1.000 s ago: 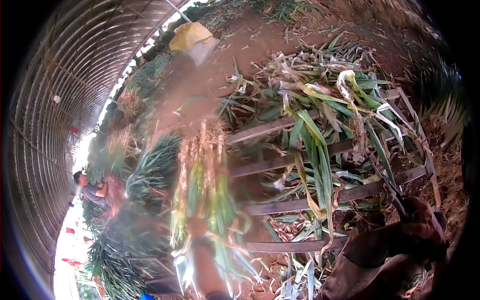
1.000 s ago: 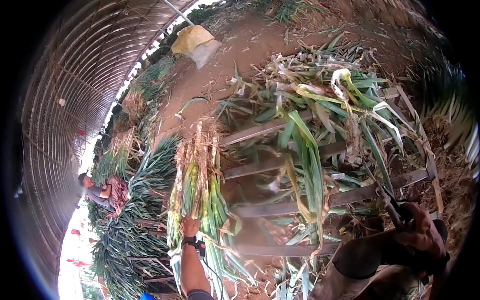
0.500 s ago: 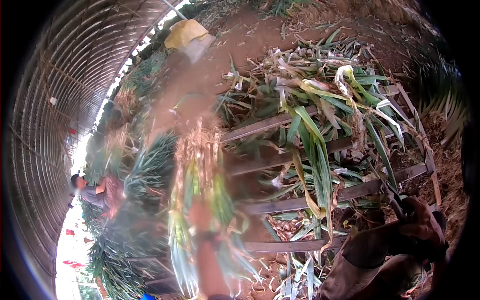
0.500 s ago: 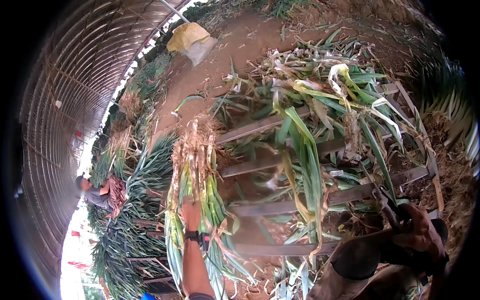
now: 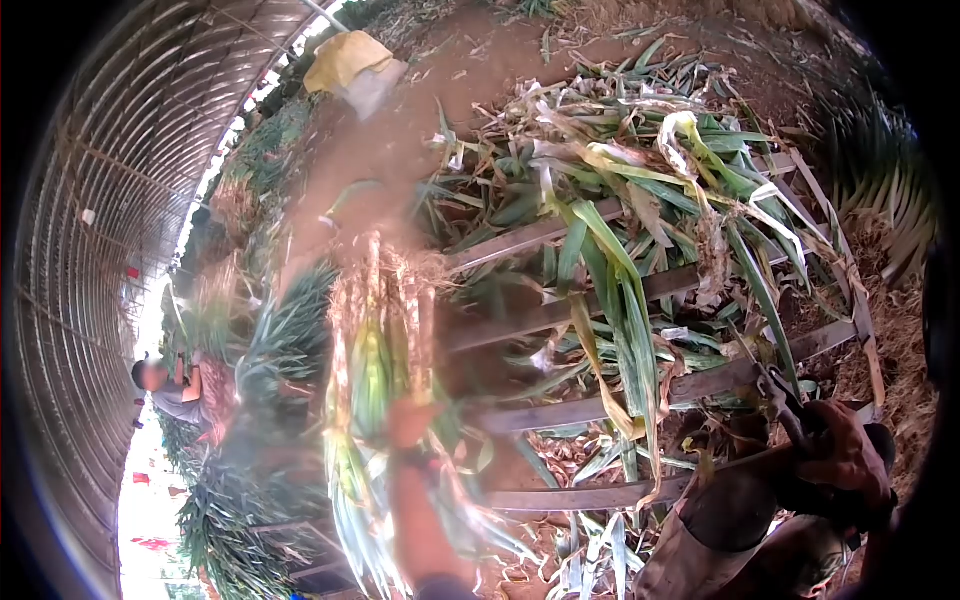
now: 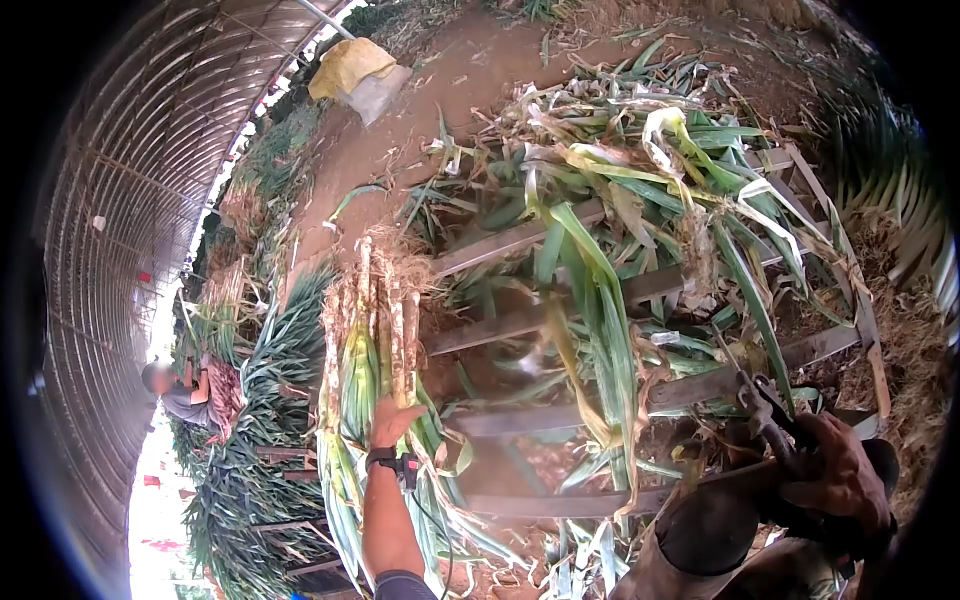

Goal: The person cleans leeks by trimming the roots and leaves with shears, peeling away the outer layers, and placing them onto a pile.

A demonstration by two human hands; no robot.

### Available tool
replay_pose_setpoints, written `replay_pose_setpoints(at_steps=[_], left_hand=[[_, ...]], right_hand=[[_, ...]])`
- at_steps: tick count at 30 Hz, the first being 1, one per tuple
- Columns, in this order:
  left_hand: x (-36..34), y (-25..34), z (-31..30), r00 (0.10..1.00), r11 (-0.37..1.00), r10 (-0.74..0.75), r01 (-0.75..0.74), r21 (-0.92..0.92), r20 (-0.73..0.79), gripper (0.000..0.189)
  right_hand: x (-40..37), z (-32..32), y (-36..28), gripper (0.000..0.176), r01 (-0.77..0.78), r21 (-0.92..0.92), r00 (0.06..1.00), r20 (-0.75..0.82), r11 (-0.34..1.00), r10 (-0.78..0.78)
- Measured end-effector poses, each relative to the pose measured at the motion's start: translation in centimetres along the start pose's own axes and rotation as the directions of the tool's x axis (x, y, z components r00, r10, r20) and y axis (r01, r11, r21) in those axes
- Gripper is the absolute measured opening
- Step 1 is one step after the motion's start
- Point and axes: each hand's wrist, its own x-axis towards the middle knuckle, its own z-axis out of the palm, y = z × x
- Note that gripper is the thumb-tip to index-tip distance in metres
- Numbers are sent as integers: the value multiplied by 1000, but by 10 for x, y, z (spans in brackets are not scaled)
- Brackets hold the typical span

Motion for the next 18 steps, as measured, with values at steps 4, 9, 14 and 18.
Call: replay_pose_setpoints(at_steps=[4,9,14,18], left_hand=[[2,-7,22,995,1000,26,-27,-7,-95,80],[-42,42,3,997,989,68,-62,131,-46,57],[-120,112,16,995,975,81,-66,214,-65,41],[-179,177,43,985,945,174,-162,285,-17,26]], right_hand=[[-2,-1,2,42,10,-5,1000,-12,1000,-10],[-1,0,0,42,46,16,998,-32,999,-45],[2,0,25,72,382,-52,924,0,923,-382],[-5,4,25,66,399,-59,915,-47,915,-402]])
